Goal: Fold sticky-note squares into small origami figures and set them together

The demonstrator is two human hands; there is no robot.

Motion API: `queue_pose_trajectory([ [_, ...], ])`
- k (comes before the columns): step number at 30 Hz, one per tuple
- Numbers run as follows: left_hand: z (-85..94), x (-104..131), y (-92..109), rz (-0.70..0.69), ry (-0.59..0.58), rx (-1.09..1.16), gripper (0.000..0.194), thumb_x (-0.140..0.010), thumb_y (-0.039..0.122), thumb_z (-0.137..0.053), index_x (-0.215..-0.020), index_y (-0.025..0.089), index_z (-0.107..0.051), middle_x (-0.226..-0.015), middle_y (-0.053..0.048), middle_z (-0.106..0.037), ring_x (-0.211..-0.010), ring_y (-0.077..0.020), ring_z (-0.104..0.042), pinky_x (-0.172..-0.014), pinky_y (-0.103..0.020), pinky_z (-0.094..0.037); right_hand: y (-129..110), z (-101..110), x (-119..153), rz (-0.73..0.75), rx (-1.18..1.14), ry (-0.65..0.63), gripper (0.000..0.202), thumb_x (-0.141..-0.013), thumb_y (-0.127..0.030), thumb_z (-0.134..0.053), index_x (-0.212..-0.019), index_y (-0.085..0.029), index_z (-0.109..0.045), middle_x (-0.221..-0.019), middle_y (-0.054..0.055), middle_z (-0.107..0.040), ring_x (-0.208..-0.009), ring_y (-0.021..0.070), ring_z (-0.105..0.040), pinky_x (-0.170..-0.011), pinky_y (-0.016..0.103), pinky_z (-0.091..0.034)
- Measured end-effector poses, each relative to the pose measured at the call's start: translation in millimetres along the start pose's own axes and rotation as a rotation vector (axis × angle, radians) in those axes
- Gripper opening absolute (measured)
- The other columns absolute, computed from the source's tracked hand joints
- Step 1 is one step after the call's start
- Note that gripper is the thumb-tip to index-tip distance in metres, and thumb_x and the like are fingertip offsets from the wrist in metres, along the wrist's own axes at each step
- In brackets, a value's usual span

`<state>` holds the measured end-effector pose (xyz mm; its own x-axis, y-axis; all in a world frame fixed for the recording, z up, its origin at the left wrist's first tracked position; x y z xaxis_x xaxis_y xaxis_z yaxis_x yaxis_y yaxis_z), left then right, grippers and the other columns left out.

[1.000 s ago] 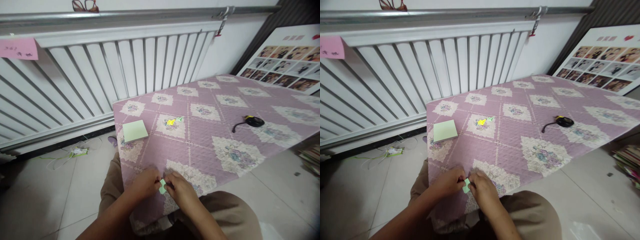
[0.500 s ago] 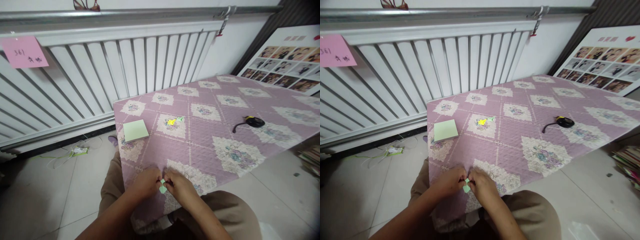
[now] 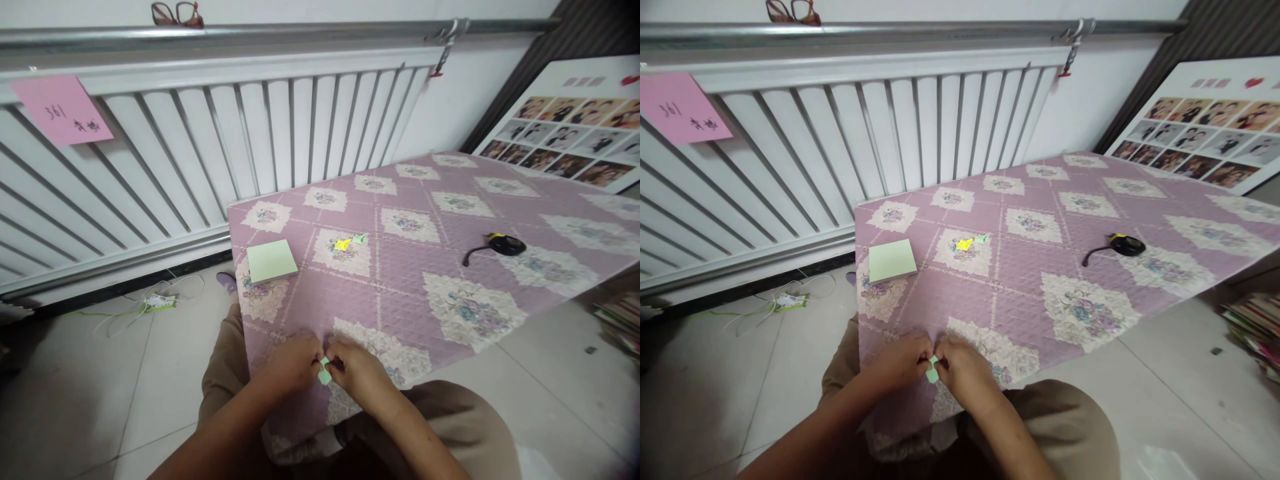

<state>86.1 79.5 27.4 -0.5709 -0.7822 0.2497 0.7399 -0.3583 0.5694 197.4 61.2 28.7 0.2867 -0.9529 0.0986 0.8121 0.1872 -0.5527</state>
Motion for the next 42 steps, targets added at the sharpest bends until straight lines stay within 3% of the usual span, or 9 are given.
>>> queue_pose_trajectory([
  [12, 4.7, 3, 3, -0.019, -0.002, -0.01, 0.01, -0.077, 0.016, -0.054, -0.082, 0.02, -0.062, -0.084, -0.001, -0.062, -0.074, -0.0165, -0.053, -0.061, -0.025, -0.034, -4, -4, -3, 0.13, 0.095, -0.021, 0.007, -0.078, -0.013, -0.058, -0.077, -0.02, -0.06, -0.08, 0.001, -0.059, -0.074, 0.015, -0.056, -0.064, 0.024, -0.037],
  [20, 3.1, 3, 5, -0.072, -0.001, -0.049, 0.006, -0.079, 0.016, -0.056, -0.077, 0.02, -0.06, -0.084, 0.001, -0.06, -0.077, -0.015, -0.054, -0.063, -0.024, -0.034, -6, -12, 6, 0.225, 0.174, 0.049, 0.006, -0.081, -0.014, -0.055, -0.078, -0.019, -0.057, -0.083, 0.004, -0.058, -0.083, 0.0199, -0.056, -0.075, 0.03, -0.043],
  [26, -6.5, 9, 4, -0.063, 0.04, -0.15, 0.011, -0.087, 0.018, -0.048, -0.084, 0.02, -0.059, -0.091, -0.001, -0.059, -0.076, -0.0151, -0.054, -0.061, -0.025, -0.035, 0, -10, 11, 0.275, 0.156, 0.089, 0.011, -0.081, -0.01, -0.055, -0.077, -0.021, -0.055, -0.077, 0.0, -0.058, -0.072, 0.0154, -0.057, -0.064, 0.025, -0.043],
  [32, -23.9, 11, 0, -0.107, 0.053, -0.38, 0.017, -0.093, 0.022, -0.043, -0.087, 0.019, -0.059, -0.09, -0.003, -0.058, -0.071, -0.0159, -0.052, -0.06, -0.027, -0.038, -3, -9, 13, 0.331, 0.172, 0.121, 0.012, -0.082, -0.011, -0.055, -0.074, -0.02, -0.056, -0.074, 0.001, -0.057, -0.071, 0.0154, -0.057, -0.065, 0.024, -0.044],
  [42, -30.1, 19, -2, -0.253, 0.161, -0.415, 0.016, -0.094, 0.024, -0.045, -0.089, 0.021, -0.06, -0.088, -0.002, -0.057, -0.074, -0.0163, -0.051, -0.059, -0.026, -0.038, -9, -8, 21, 0.402, 0.176, 0.219, 0.019, -0.088, -0.015, -0.051, -0.069, -0.02, -0.053, -0.072, 0.001, -0.056, -0.07, 0.0147, -0.054, -0.065, 0.024, -0.043],
])
Point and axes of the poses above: each hand's wrist, its own x-axis away from the middle knuckle, its own z-axis out of the back of the hand, y = z × x, the point moved 7 cm from there along -x, towards the middle knuckle
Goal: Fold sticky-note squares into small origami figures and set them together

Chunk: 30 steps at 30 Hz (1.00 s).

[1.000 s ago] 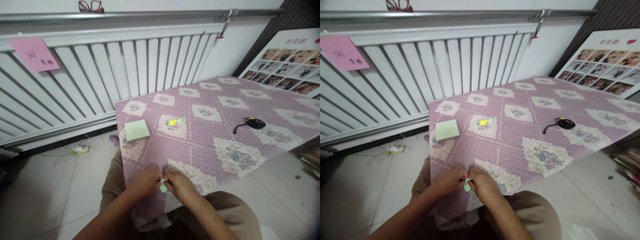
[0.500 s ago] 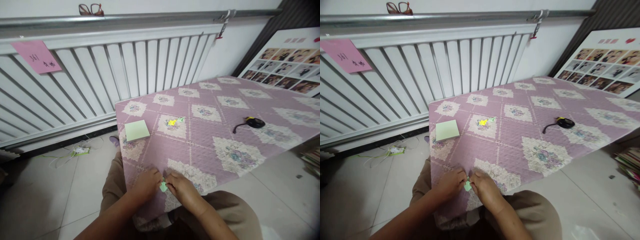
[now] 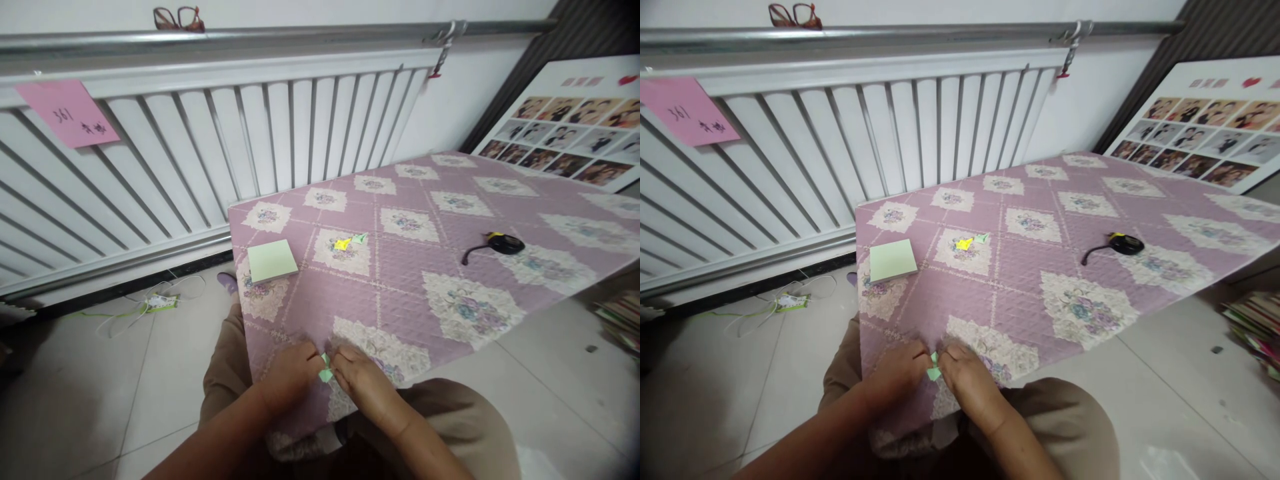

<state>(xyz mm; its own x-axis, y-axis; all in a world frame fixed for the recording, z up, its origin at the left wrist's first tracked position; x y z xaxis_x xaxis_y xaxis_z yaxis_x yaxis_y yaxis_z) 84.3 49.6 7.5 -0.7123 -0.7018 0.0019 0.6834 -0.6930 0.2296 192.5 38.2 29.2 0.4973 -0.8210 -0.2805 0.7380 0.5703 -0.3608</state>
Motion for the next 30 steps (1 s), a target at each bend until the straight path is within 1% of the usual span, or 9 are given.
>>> queue_pose_trajectory([
  [3, 0.7, 2, 2, -0.015, 0.021, 0.0, 0.019, -0.095, 0.023, -0.043, -0.091, 0.021, -0.061, -0.087, -0.001, -0.056, -0.075, -0.0162, -0.051, -0.06, -0.026, -0.037, -2, 3, 0, 0.003, -0.02, 0.012, 0.018, -0.089, -0.015, -0.051, -0.071, -0.02, -0.053, -0.073, 0.0, -0.055, -0.071, 0.0142, -0.054, -0.065, 0.023, -0.042],
  [6, 2.3, 2, 2, -0.039, 0.02, -0.001, 0.016, -0.095, 0.023, -0.046, -0.091, 0.021, -0.061, -0.086, -0.001, -0.056, -0.073, -0.0153, -0.049, -0.06, -0.026, -0.036, -4, 5, -1, 0.012, -0.035, 0.009, 0.021, -0.089, -0.015, -0.05, -0.069, -0.02, -0.053, -0.071, 0.0, -0.055, -0.069, 0.014, -0.053, -0.064, 0.023, -0.041],
  [11, 4.5, 4, 3, -0.102, 0.021, 0.004, 0.011, -0.093, 0.022, -0.049, -0.091, 0.021, -0.06, -0.088, 0.001, -0.056, -0.077, -0.0148, -0.049, -0.062, -0.025, -0.035, -6, 2, -1, 0.037, -0.01, -0.037, 0.019, -0.09, -0.014, -0.051, -0.072, -0.019, -0.056, -0.072, 0.0, -0.057, -0.07, 0.015, -0.053, -0.064, 0.025, -0.04],
  [14, 1.8, 5, 1, -0.108, 0.02, 0.003, 0.014, -0.093, 0.022, -0.049, -0.088, 0.02, -0.062, -0.086, 0.0, -0.057, -0.076, -0.0147, -0.049, -0.063, -0.025, -0.035, -6, -1, 1, 0.057, 0.012, -0.059, 0.016, -0.09, -0.013, -0.051, -0.078, -0.019, -0.058, -0.076, 0.001, -0.059, -0.073, 0.0151, -0.053, -0.066, 0.026, -0.041],
  [17, 1.2, 6, 1, -0.113, 0.026, 0.008, 0.016, -0.093, 0.021, -0.048, -0.088, 0.02, -0.063, -0.086, 0.0, -0.057, -0.075, -0.0147, -0.048, -0.063, -0.025, -0.035, -6, -2, 3, 0.074, 0.017, -0.063, 0.017, -0.091, -0.013, -0.049, -0.078, -0.019, -0.058, -0.079, 0.001, -0.059, -0.074, 0.0147, -0.053, -0.067, 0.026, -0.041],
  [20, 4.1, 6, 2, -0.118, 0.016, 0.013, 0.017, -0.094, 0.02, -0.046, -0.089, 0.02, -0.063, -0.087, 0.0, -0.058, -0.076, -0.0145, -0.049, -0.064, -0.025, -0.036, -7, -1, 4, 0.082, 0.031, -0.057, 0.019, -0.092, -0.013, -0.047, -0.077, -0.019, -0.058, -0.079, 0.001, -0.059, -0.074, 0.0145, -0.052, -0.067, 0.026, -0.04],
  [25, 7.7, 6, 4, -0.11, -0.01, -0.024, 0.018, -0.094, 0.02, -0.046, -0.088, 0.021, -0.063, -0.086, 0.0, -0.058, -0.075, -0.0145, -0.05, -0.064, -0.025, -0.036, -11, 3, 5, 0.087, 0.053, -0.078, 0.016, -0.091, -0.013, -0.048, -0.082, -0.02, -0.059, -0.081, 0.001, -0.06, -0.076, 0.0153, -0.052, -0.068, 0.026, -0.041],
  [30, 11.0, 8, 6, -0.118, 0.02, -0.039, 0.017, -0.093, 0.018, -0.046, -0.086, 0.02, -0.061, -0.086, 0.0, -0.056, -0.076, -0.015, -0.05, -0.066, -0.026, -0.037, -12, 2, 8, 0.097, 0.055, -0.086, 0.009, -0.09, -0.016, -0.053, -0.091, -0.021, -0.061, -0.082, 0.001, -0.06, -0.079, 0.0162, -0.052, -0.069, 0.027, -0.041],
])
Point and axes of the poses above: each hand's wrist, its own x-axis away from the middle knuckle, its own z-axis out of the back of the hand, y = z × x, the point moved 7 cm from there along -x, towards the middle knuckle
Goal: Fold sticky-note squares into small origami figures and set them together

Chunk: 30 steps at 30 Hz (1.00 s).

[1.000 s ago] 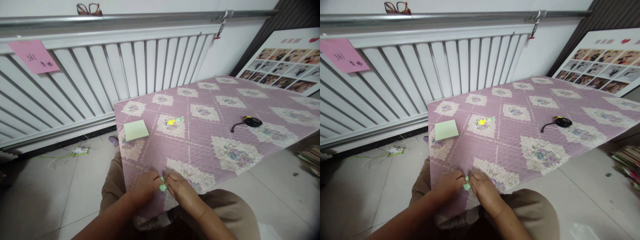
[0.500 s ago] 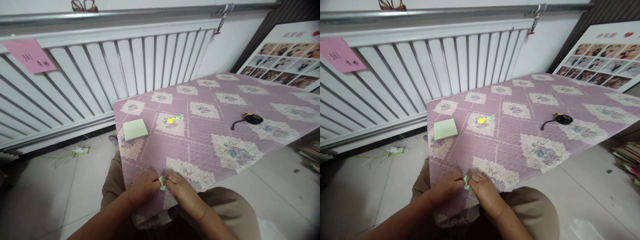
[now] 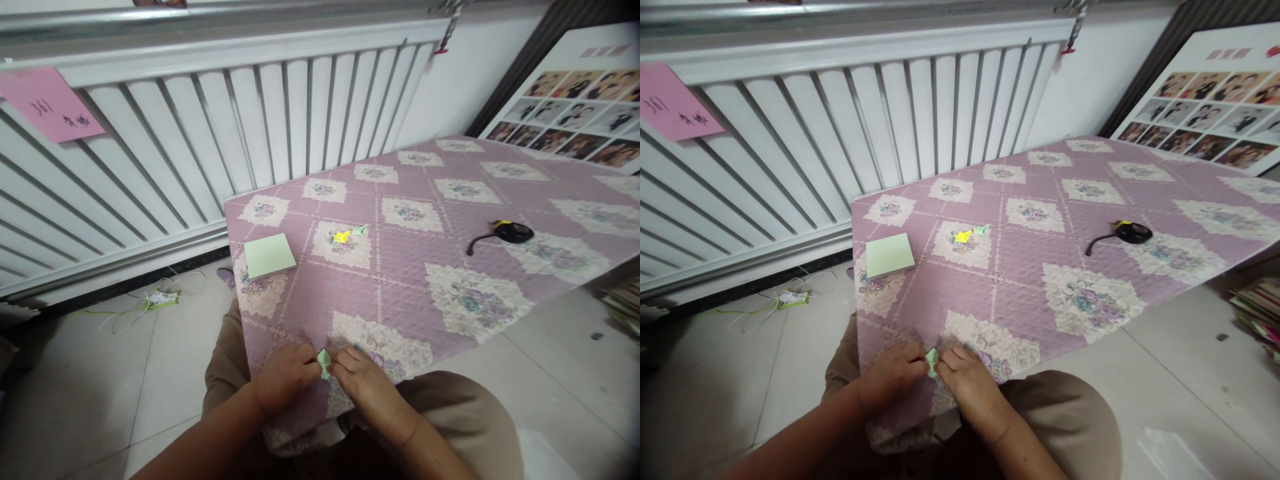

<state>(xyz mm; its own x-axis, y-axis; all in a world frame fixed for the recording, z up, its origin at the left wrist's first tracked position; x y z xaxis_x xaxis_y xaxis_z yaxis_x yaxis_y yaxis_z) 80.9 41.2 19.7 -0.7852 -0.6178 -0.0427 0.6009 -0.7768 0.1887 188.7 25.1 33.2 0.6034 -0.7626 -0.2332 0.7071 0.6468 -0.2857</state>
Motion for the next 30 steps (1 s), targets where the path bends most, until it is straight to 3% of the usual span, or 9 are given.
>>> queue_pose_trajectory([
  [10, 2.1, 3, 5, -0.025, 0.005, -0.075, 0.016, -0.093, 0.016, -0.045, -0.085, 0.02, -0.058, -0.087, -0.001, -0.055, -0.076, -0.0167, -0.049, -0.063, -0.029, -0.036, -2, -3, 6, -0.025, 0.009, 0.025, 0.01, -0.087, -0.017, -0.058, -0.095, -0.02, -0.062, -0.084, 0.003, -0.061, -0.08, 0.0173, -0.053, -0.071, 0.029, -0.042],
  [17, 2.2, 8, 11, -0.037, 0.008, -0.096, 0.008, -0.093, 0.019, -0.049, -0.095, 0.018, -0.058, -0.09, -0.002, -0.058, -0.078, -0.0182, -0.053, -0.064, -0.03, -0.04, -4, -5, 19, -0.095, 0.05, 0.127, 0.022, -0.091, -0.014, -0.051, -0.107, -0.023, -0.062, -0.103, 0.003, -0.065, -0.093, 0.0188, -0.056, -0.084, 0.035, -0.043],
  [23, 1.9, 14, 15, -0.049, 0.046, -0.106, 0.025, -0.096, 0.022, -0.043, -0.121, 0.02, -0.049, -0.103, -0.005, -0.06, -0.084, -0.0191, -0.055, -0.069, -0.032, -0.045, -5, -5, 23, -0.096, 0.046, 0.169, 0.026, -0.091, -0.015, -0.049, -0.112, -0.024, -0.062, -0.104, 0.004, -0.066, -0.096, 0.0194, -0.057, -0.088, 0.037, -0.045],
  [30, -3.6, 15, 17, -0.063, 0.011, -0.159, 0.033, -0.095, 0.021, -0.044, -0.128, 0.017, -0.044, -0.105, -0.009, -0.058, -0.084, -0.0202, -0.055, -0.068, -0.034, -0.046, -5, -4, 28, -0.111, 0.021, 0.221, 0.032, -0.093, -0.014, -0.043, -0.118, -0.024, -0.059, -0.108, 0.004, -0.066, -0.102, 0.0203, -0.057, -0.092, 0.04, -0.046],
])
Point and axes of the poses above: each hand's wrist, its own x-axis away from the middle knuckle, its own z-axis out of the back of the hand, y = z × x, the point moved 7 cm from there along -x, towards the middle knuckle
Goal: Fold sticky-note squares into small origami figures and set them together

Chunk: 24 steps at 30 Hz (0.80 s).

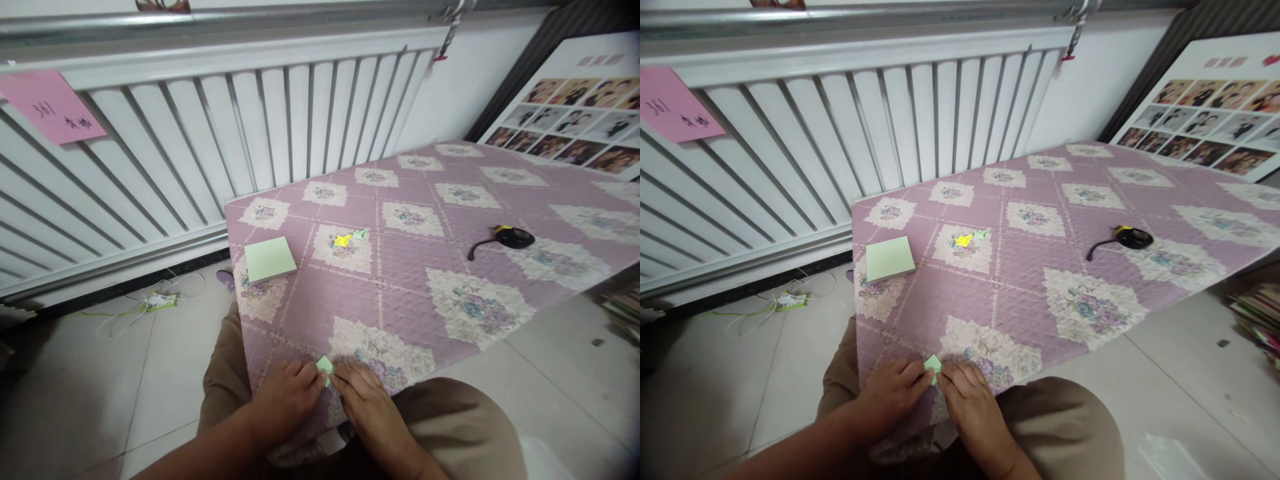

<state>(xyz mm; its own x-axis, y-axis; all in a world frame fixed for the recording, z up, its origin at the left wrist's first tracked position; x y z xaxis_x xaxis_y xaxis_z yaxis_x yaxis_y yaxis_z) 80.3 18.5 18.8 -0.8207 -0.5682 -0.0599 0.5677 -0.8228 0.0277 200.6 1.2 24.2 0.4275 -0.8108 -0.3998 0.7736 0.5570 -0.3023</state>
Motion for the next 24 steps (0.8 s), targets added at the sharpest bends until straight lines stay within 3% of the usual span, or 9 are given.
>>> queue_pose_trajectory([
  [4, -0.8, 1, 0, 0.008, -0.001, 0.016, 0.034, -0.095, 0.023, -0.046, -0.128, 0.017, -0.045, -0.105, -0.009, -0.058, -0.087, -0.0209, -0.055, -0.072, -0.034, -0.047, -1, -6, 4, -0.031, 0.053, 0.0, 0.034, -0.09, -0.012, -0.045, -0.119, -0.023, -0.058, -0.109, 0.005, -0.066, -0.101, 0.0212, -0.058, -0.091, 0.041, -0.047],
  [12, 5.4, 17, -12, 0.11, 0.186, 0.088, 0.025, -0.096, 0.019, -0.039, -0.117, 0.017, -0.054, -0.102, -0.007, -0.06, -0.083, -0.0188, -0.055, -0.072, -0.032, -0.049, -1, -7, 6, -0.04, 0.069, 0.002, 0.035, -0.087, -0.01, -0.045, -0.115, -0.023, -0.059, -0.107, 0.006, -0.066, -0.102, 0.0223, -0.058, -0.091, 0.042, -0.045],
  [21, 5.0, 24, -14, 0.137, 0.227, 0.13, 0.031, -0.097, 0.018, -0.035, -0.12, 0.02, -0.055, -0.1, -0.007, -0.063, -0.082, -0.0181, -0.057, -0.072, -0.031, -0.05, 2, -6, 6, -0.095, -0.003, 0.067, 0.037, -0.086, -0.006, -0.041, -0.111, -0.023, -0.061, -0.104, 0.004, -0.066, -0.1, 0.0221, -0.056, -0.093, 0.041, -0.04],
  [24, 5.8, 21, -21, 0.228, 0.237, 0.197, 0.031, -0.097, 0.02, -0.034, -0.115, 0.022, -0.059, -0.097, -0.006, -0.064, -0.081, -0.0178, -0.058, -0.072, -0.031, -0.05, 3, -8, 7, -0.111, -0.031, 0.077, 0.036, -0.086, -0.006, -0.041, -0.111, -0.024, -0.062, -0.102, 0.004, -0.067, -0.098, 0.0214, -0.056, -0.091, 0.04, -0.041],
])
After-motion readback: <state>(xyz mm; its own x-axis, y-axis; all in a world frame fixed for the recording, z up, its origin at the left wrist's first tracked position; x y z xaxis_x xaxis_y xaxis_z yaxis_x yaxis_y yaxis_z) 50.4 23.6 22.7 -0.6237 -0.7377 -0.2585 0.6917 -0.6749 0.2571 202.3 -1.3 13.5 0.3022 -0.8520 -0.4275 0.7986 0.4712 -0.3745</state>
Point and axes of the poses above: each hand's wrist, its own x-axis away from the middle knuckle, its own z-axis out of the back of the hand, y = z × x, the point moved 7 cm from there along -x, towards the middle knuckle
